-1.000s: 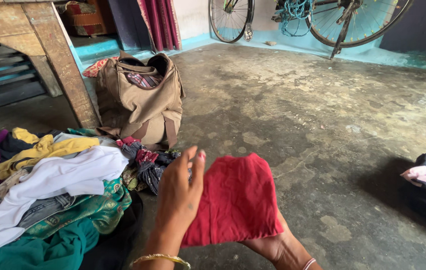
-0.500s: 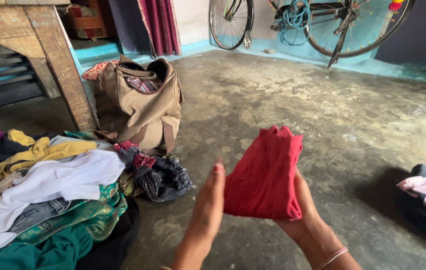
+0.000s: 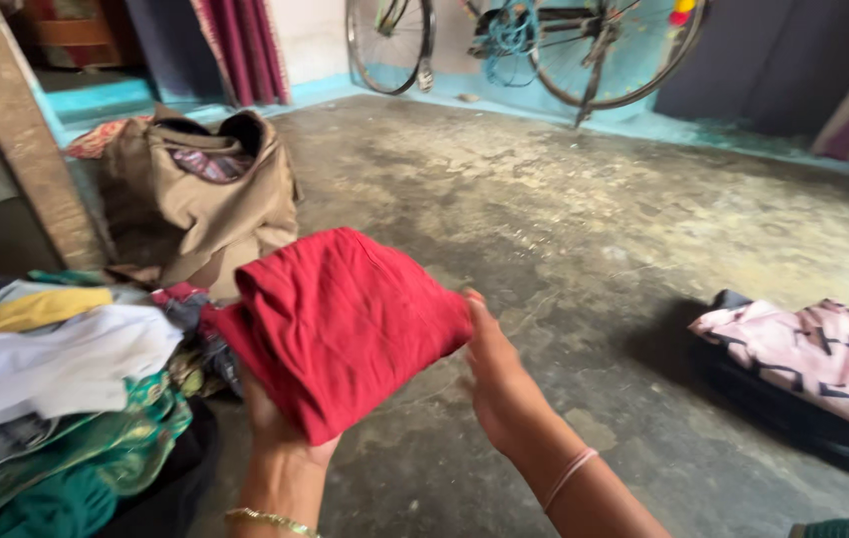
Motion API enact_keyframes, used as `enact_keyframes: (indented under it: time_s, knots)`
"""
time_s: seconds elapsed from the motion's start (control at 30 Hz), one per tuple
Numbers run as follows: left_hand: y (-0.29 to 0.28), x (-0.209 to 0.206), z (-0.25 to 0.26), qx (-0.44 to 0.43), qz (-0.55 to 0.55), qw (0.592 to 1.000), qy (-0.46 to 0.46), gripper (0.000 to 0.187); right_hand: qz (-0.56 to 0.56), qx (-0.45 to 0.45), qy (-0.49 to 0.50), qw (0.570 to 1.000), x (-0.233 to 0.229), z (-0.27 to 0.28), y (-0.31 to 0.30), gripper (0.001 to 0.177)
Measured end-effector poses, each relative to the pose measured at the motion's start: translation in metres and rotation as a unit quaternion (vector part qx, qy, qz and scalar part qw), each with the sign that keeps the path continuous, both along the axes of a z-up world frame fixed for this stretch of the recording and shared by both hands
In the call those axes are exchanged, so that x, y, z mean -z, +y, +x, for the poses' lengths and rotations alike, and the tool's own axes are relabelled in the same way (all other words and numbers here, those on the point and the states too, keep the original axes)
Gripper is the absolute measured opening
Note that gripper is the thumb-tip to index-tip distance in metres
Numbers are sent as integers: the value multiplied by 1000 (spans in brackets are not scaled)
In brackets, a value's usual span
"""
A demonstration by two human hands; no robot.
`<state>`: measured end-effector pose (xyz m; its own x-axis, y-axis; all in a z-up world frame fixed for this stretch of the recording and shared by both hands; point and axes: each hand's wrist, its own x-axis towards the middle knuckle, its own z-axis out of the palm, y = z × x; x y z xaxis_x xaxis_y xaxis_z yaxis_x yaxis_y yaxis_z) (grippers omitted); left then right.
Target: The person folds several pieces of clothing, including a dark purple top, a red top, a teal garment, a white top, and a pair of grey pants. Each item is smoothed, folded neatly, and placed on a growing stack on the floor.
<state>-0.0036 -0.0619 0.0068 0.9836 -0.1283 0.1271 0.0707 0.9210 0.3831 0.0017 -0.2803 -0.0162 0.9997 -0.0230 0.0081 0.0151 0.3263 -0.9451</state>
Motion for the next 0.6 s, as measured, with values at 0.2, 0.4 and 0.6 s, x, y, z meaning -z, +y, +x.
enact_keyframes:
  time_s: [0.2,0.4,0.6]
  knots:
    - [-48,-9,5,181,-131,953,-206,80,341,-169,225,897,13,-18,-20,58]
    - [-149,-14,15,226,-20,972,-60,80,429,-73,-13,900,-23,-30,-122,50]
    - [-272,-17,28,302,119,944,-55,75,374,-38,-30,926,-39,-60,-286,50]
